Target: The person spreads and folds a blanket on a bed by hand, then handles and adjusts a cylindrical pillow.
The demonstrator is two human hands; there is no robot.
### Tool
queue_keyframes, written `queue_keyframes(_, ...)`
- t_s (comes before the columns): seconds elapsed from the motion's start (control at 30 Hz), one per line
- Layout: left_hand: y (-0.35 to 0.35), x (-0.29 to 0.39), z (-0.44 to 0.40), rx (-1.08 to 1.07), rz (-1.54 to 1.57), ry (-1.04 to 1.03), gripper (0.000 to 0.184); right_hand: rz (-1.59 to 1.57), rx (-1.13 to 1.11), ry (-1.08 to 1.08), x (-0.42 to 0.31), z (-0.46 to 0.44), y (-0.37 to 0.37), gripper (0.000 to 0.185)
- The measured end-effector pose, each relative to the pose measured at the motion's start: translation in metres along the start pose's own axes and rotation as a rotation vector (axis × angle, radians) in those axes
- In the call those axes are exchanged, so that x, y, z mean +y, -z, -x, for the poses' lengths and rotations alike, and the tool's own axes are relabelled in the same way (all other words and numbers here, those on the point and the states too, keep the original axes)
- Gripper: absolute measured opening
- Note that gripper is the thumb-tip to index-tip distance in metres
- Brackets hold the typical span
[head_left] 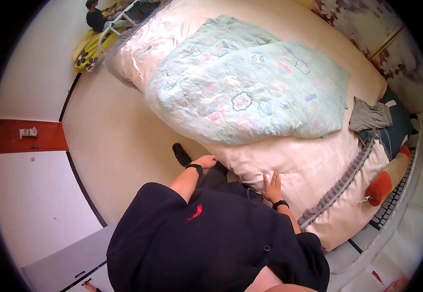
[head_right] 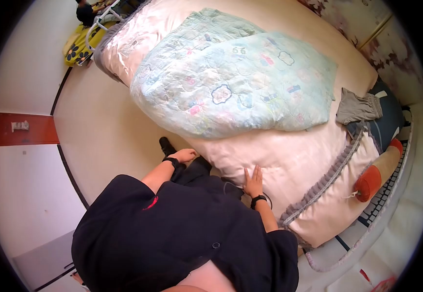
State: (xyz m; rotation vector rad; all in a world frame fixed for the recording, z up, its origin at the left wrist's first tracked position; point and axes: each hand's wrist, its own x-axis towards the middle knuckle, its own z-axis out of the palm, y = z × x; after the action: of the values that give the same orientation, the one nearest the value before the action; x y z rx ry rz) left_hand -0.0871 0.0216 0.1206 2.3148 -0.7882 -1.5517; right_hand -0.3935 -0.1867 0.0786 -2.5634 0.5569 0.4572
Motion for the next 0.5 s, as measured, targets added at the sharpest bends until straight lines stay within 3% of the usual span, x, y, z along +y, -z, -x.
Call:
queue_keyframes(0.17,0.019,0.009,-0.018,0.053,-0.040,-0.155,0.033,-0.068,-0.078,-0.226,-0.020,-0.021,-0.002,0.075)
queue_keyframes(0.23,0.052,-0.009,-0.024,0.074,0.020,-0.165,0.032,-0.411,-0.036,-0.615,-0.052,-0.069,0.017,0.069)
queue_keyframes(0.27,0.040,-0.018,-0.026,0.077,0.055,-0.145,0.031,-0.265,0.031,-0.611,-0.055,-0.070,0.011,0.057)
queue_keyframes(0.3,0.063,-0.034,-0.029,0.093,0.092,-0.148,0.031,-0.255,0.051,-0.607,-0.063,-0.106,0.012,0.057)
queue_keyframes(0.37,0.062,-0.059,-0.023,0.051,0.110,-0.087,0.030,-0.883,0.300,-0.439,-0.042,-0.143,-0.022,0.049)
queue_keyframes(0.4,0.091,-0.081,-0.029,0.020,0.123,-0.045,0.030,-1.543,0.178,-0.666,-0.102,-0.177,0.048,0.042)
queue_keyframes(0.5,0.108,-0.157,-0.051,-0.050,0.213,0.034,0.031,-1.701,0.207,-0.568,-0.125,-0.250,0.038,0.048)
